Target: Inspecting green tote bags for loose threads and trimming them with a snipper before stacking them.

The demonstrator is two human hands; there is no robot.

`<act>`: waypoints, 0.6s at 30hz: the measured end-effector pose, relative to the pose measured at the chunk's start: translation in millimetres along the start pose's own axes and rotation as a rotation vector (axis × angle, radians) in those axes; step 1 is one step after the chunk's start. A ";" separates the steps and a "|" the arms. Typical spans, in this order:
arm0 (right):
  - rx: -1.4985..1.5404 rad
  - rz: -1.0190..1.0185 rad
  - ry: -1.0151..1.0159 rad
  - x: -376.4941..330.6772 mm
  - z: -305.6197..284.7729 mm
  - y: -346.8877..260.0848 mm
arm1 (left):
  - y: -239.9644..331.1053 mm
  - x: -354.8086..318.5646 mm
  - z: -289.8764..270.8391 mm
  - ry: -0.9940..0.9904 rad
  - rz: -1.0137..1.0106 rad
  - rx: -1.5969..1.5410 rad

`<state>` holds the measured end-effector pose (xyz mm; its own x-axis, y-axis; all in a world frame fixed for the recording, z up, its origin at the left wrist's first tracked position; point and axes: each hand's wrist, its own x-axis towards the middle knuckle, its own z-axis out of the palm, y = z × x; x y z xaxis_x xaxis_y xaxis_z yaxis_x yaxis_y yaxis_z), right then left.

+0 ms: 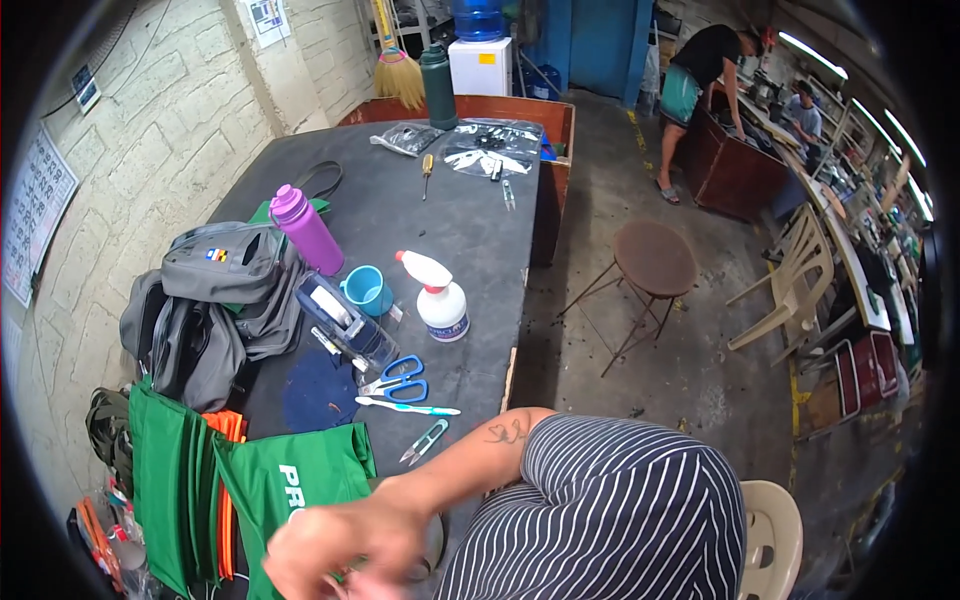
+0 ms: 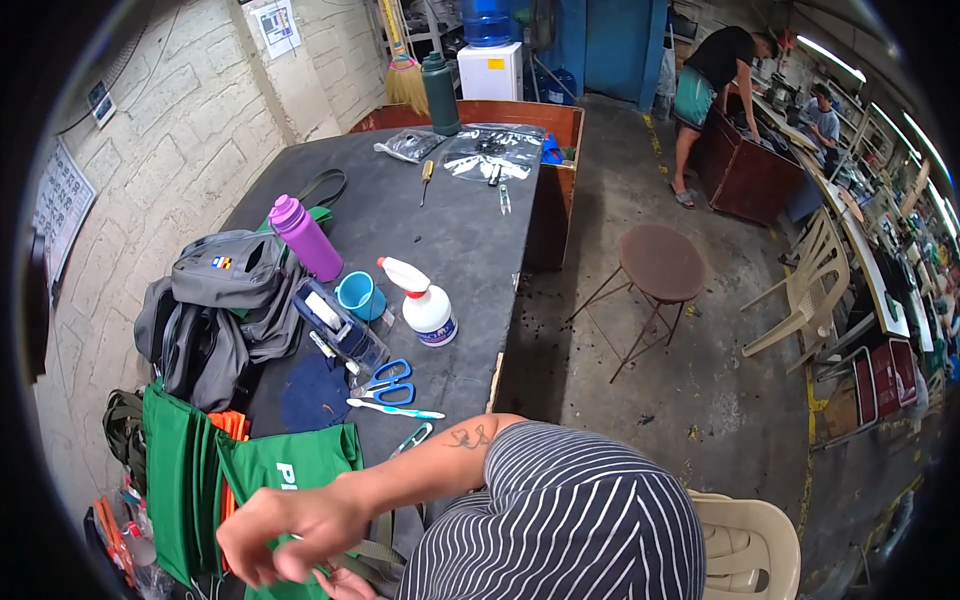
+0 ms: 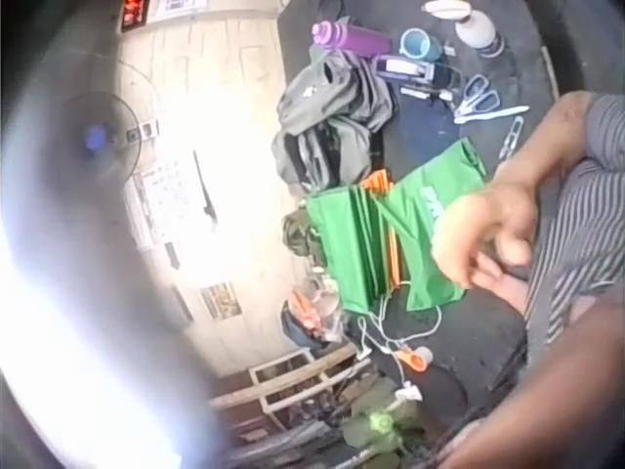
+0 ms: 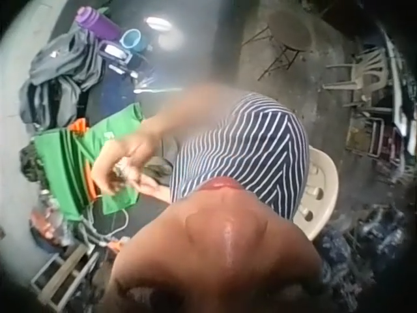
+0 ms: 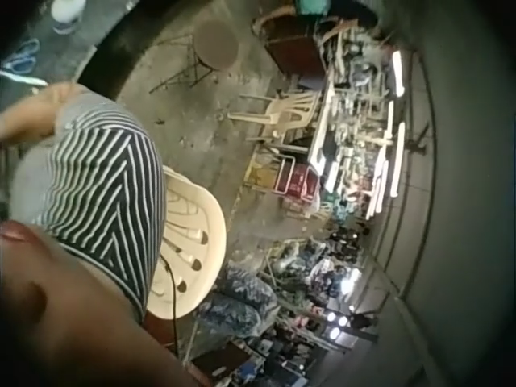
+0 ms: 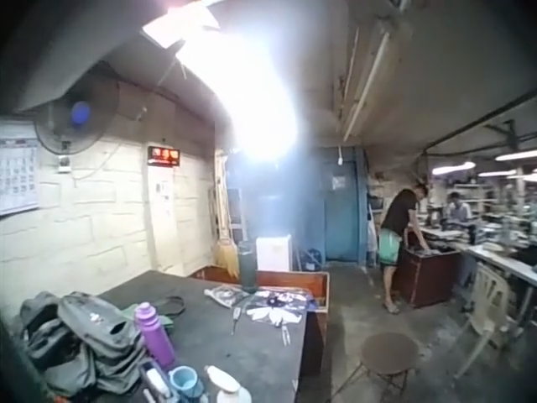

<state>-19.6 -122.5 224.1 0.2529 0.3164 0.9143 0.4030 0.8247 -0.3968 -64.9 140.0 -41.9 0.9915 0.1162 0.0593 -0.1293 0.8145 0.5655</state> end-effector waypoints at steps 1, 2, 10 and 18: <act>-0.121 0.163 0.074 -7.7 0.7 18.3 | -0.2 -0.7 2.5 -0.004 0.003 -0.002; -0.252 0.302 0.067 -21.0 3.0 42.9 | -0.1 -1.3 4.3 -0.006 0.007 -0.006; -0.751 0.691 -0.927 -129.4 57.1 130.2 | 16.7 -35.8 21.2 0.123 0.143 0.075; -0.708 0.799 -0.950 -107.9 55.5 129.7 | 12.9 -71.5 28.4 0.432 0.332 0.434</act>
<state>-43.4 -23.6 78.5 0.0566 0.9981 0.0243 0.8535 -0.0357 -0.5198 -137.0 126.0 -15.5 0.7930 0.6092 0.0042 -0.3167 0.4063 0.8571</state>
